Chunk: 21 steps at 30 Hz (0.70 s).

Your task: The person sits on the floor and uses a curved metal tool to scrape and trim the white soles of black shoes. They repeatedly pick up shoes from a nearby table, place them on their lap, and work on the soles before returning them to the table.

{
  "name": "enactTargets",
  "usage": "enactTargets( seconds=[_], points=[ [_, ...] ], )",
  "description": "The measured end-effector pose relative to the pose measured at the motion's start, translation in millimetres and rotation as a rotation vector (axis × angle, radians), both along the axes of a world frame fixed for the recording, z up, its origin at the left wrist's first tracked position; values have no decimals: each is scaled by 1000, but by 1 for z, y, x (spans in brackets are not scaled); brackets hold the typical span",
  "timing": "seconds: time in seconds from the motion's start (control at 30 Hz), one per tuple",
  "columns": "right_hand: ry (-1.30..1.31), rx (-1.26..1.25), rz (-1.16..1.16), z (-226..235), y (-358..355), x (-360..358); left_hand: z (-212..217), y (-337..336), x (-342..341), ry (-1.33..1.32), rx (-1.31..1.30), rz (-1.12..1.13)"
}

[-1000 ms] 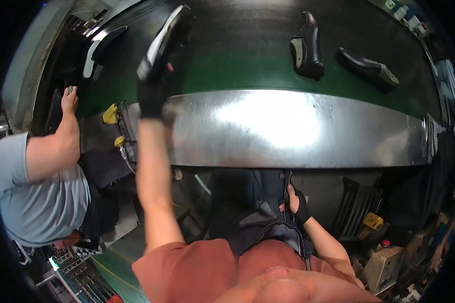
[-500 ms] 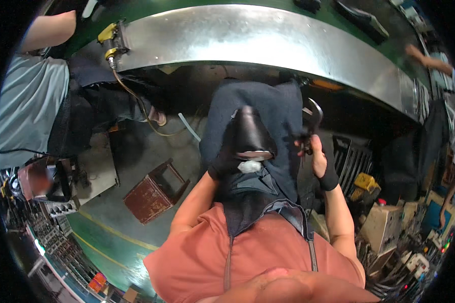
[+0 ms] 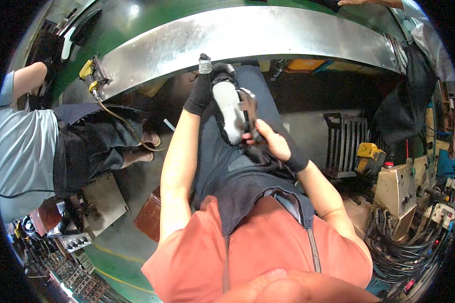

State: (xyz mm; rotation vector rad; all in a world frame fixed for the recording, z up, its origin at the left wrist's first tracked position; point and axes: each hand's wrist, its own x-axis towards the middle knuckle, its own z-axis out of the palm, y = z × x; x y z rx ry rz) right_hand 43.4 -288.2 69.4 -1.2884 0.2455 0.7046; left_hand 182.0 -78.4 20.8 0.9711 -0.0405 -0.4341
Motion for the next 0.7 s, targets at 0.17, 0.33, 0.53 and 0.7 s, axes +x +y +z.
enactTargets(
  seconds=[0.17,0.33,0.53,0.7],
  points=[
    [108,304,2,-24,33,36,-4,-13,-3,-167,194,162],
    [348,330,106,15,14,39,0,-1,-24,-206,68,116],
    [-534,-343,61,-62,56,-9,4,-1,-40,-530,370,213],
    [-917,-361,338,-28,33,-7,35,13,-89,-475,308,228]
  ],
)
